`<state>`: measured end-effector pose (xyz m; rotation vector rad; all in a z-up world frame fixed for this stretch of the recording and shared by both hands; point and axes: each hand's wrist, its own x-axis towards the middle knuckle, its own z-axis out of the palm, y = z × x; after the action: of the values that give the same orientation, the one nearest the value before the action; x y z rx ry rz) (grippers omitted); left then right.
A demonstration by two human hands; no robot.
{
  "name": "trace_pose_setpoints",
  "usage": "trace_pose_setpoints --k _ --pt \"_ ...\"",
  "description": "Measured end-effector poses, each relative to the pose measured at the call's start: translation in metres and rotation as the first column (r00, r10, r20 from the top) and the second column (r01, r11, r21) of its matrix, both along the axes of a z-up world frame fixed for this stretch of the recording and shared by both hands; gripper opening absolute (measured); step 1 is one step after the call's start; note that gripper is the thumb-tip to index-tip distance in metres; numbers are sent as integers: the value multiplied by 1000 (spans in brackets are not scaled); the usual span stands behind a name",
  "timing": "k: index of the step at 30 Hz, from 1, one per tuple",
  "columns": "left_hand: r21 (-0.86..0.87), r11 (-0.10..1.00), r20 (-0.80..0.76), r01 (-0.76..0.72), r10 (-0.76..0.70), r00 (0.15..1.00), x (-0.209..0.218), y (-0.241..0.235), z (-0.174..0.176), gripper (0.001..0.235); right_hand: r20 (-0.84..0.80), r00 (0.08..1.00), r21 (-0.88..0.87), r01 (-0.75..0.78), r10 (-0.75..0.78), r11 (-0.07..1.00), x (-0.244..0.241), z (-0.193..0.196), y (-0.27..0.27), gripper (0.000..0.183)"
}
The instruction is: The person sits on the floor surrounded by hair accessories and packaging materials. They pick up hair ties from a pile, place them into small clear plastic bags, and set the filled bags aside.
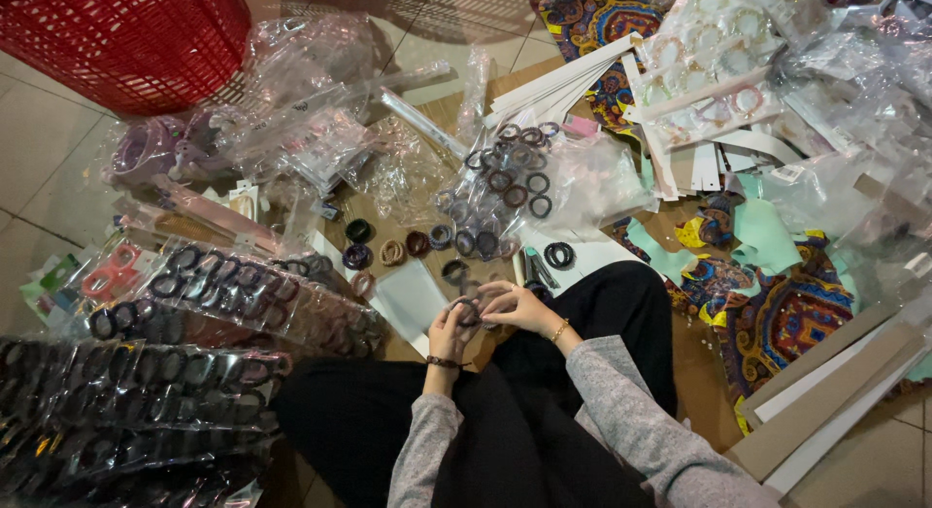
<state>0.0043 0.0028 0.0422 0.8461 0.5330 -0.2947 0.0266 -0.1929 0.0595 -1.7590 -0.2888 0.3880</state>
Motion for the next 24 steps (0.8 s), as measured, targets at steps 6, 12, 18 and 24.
trace_pose_setpoints --k 6,12,18,24 --pt "99 995 18 21 -23 1000 -4 2 0 37 14 1000 -5 -17 17 1000 1 -4 -1 19" --pt "91 996 -2 3 -3 1000 -1 1 -11 35 -4 1000 12 -18 18 1000 1 1 -1 20" --pt "96 995 -8 -9 10 1000 -1 -2 -11 35 -3 1000 11 -14 14 1000 0 -1 0 20" --pt "60 998 12 -30 29 999 2 0 -25 30 2 1000 17 -16 16 1000 1 -5 0 20"
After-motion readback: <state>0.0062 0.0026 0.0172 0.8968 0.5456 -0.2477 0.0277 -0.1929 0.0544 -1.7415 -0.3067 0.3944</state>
